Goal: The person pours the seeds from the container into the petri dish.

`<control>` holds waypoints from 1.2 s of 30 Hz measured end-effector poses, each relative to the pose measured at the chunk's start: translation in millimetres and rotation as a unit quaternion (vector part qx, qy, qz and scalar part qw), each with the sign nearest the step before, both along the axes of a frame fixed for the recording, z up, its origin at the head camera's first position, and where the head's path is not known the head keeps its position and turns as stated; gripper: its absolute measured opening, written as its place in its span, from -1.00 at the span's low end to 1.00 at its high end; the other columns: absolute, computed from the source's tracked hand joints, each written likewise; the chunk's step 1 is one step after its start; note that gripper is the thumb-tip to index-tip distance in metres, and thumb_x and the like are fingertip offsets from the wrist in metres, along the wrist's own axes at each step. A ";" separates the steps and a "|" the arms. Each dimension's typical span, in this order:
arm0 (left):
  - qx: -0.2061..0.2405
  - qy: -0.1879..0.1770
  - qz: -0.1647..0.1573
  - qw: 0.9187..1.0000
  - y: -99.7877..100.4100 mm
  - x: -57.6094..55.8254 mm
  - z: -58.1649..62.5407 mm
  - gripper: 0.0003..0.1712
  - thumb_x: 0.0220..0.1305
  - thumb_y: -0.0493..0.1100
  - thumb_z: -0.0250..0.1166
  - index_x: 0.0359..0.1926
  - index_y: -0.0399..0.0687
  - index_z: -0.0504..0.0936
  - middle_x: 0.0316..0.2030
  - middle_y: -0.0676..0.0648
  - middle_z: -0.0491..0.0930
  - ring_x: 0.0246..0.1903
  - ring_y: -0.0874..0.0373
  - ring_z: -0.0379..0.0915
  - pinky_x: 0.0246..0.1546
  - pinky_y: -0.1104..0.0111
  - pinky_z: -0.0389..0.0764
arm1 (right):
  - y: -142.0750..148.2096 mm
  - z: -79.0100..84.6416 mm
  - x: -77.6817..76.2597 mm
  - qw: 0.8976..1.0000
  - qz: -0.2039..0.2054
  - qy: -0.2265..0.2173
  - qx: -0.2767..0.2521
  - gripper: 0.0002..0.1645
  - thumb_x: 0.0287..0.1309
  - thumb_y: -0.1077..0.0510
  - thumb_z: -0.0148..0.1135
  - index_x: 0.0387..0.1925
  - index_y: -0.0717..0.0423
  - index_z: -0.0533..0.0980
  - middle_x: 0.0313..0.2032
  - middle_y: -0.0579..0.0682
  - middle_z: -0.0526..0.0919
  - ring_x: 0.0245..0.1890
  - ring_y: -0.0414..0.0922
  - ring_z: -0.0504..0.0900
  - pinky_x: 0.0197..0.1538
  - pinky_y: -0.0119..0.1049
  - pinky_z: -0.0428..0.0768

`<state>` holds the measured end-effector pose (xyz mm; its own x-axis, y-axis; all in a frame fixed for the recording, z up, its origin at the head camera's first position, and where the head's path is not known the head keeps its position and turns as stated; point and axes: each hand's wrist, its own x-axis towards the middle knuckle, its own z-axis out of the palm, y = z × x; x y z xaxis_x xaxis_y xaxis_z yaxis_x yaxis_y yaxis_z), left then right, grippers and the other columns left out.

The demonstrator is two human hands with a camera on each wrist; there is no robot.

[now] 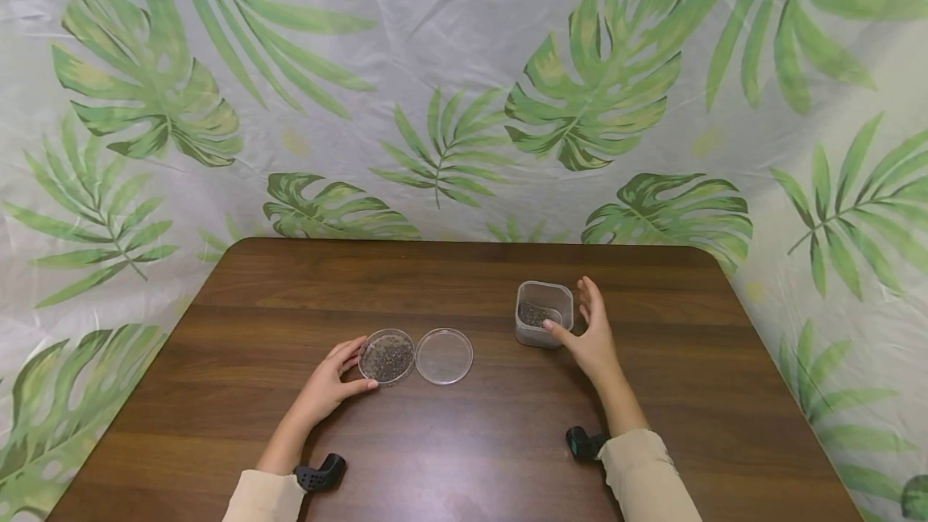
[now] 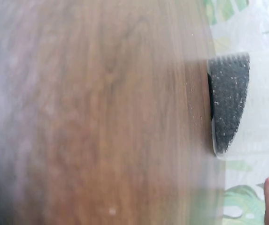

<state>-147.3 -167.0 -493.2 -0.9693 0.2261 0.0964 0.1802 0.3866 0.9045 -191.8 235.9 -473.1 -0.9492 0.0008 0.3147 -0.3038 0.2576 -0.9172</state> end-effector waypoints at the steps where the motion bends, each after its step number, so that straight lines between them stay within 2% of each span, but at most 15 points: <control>1: 0.000 0.001 0.000 1.000 0.0 -0.1 0.0 -0.17 -0.13 -0.39 0.41 0.20 -0.47 0.23 0.09 -0.41 0.24 0.07 -0.28 0.25 0.12 0.12 0.32 | -1.4 3.4 1.7 1.000 -0.003 0.004 0.002 0.06 -0.09 0.37 0.32 0.33 0.29 -0.13 0.26 0.33 -0.01 0.25 0.23 -0.03 0.26 0.14 0.00; 11: 0.001 0.004 -0.001 1.000 -0.2 0.0 -0.6 -0.17 -0.13 -0.39 0.41 0.19 -0.49 0.23 0.09 -0.41 0.25 0.06 -0.28 0.25 0.11 0.11 0.32 | -8.1 18.1 7.0 0.999 -0.016 0.029 0.003 0.01 -0.12 0.40 0.32 0.30 0.28 -0.05 0.24 0.26 0.07 0.25 0.18 0.02 0.29 0.02 0.04; 20: -0.002 0.000 0.001 1.000 -0.2 0.2 0.0 -0.17 -0.12 -0.39 0.41 0.19 -0.49 0.22 0.09 -0.40 0.25 0.06 -0.28 0.26 0.11 0.11 0.33 | -24.0 29.1 11.2 0.998 0.006 0.064 0.015 0.03 -0.20 0.47 0.35 0.28 0.36 -0.03 0.23 0.32 0.10 0.24 0.16 0.06 0.30 -0.10 0.06; 23: 0.000 0.010 0.002 1.000 -0.6 -1.1 -3.8 -0.17 -0.14 -0.40 0.42 0.18 -0.50 0.23 0.07 -0.41 0.26 0.04 -0.29 0.27 0.09 0.09 0.35 | -29.8 32.6 13.0 0.997 0.019 0.074 0.027 0.05 -0.22 0.46 0.36 0.29 0.34 -0.01 0.23 0.29 0.11 0.24 0.15 0.07 0.31 -0.19 0.08; 28: -0.007 0.015 0.015 1.000 -5.0 -9.0 -26.0 -0.14 -0.18 -0.34 0.45 0.20 -0.39 0.28 0.08 -0.31 0.30 0.04 -0.21 0.31 0.08 0.17 0.38 | -38.9 35.6 16.3 0.994 0.047 0.087 0.050 0.06 -0.23 0.43 0.39 0.28 0.34 -0.02 0.25 0.27 0.10 0.25 0.14 0.06 0.30 -0.32 0.08; 30: -0.010 0.011 0.020 1.000 -7.1 -12.2 -34.6 -0.14 -0.18 -0.31 0.46 0.21 -0.32 0.29 0.10 -0.26 0.30 0.05 -0.16 0.31 0.09 0.22 0.37 | -43.0 36.1 17.7 0.993 0.055 0.087 0.056 0.07 -0.24 0.43 0.39 0.29 0.34 -0.02 0.25 0.27 0.11 0.25 0.14 0.07 0.30 -0.29 0.09; 32: -0.015 0.013 0.022 1.000 -7.5 -13.1 -36.9 -0.13 -0.19 -0.29 0.46 0.21 -0.30 0.29 0.10 -0.25 0.30 0.05 -0.15 0.32 0.08 0.23 0.38 | -47.6 36.4 18.8 0.992 0.062 0.090 0.058 0.07 -0.26 0.44 0.40 0.28 0.34 -0.01 0.24 0.28 0.13 0.24 0.15 0.08 0.29 -0.19 0.11; 34: -0.008 0.016 0.021 1.000 -7.3 -13.1 -36.8 -0.14 -0.19 -0.32 0.46 0.21 -0.33 0.29 0.09 -0.27 0.30 0.04 -0.18 0.32 0.09 0.20 0.38 | -52.2 36.1 20.0 0.991 0.069 0.095 0.063 0.08 -0.28 0.44 0.41 0.28 0.36 0.00 0.23 0.30 0.14 0.22 0.19 0.11 0.26 -0.06 0.13; 36: -0.006 0.019 0.016 1.000 -5.1 -9.7 -27.6 -0.15 -0.18 -0.35 0.45 0.19 -0.39 0.28 0.08 -0.32 0.29 0.03 -0.23 0.31 0.08 0.15 0.38 | -57.0 35.8 21.1 0.989 0.078 0.104 0.064 0.09 -0.30 0.45 0.41 0.27 0.39 0.00 0.21 0.33 0.15 0.19 0.24 0.13 0.22 0.06 0.14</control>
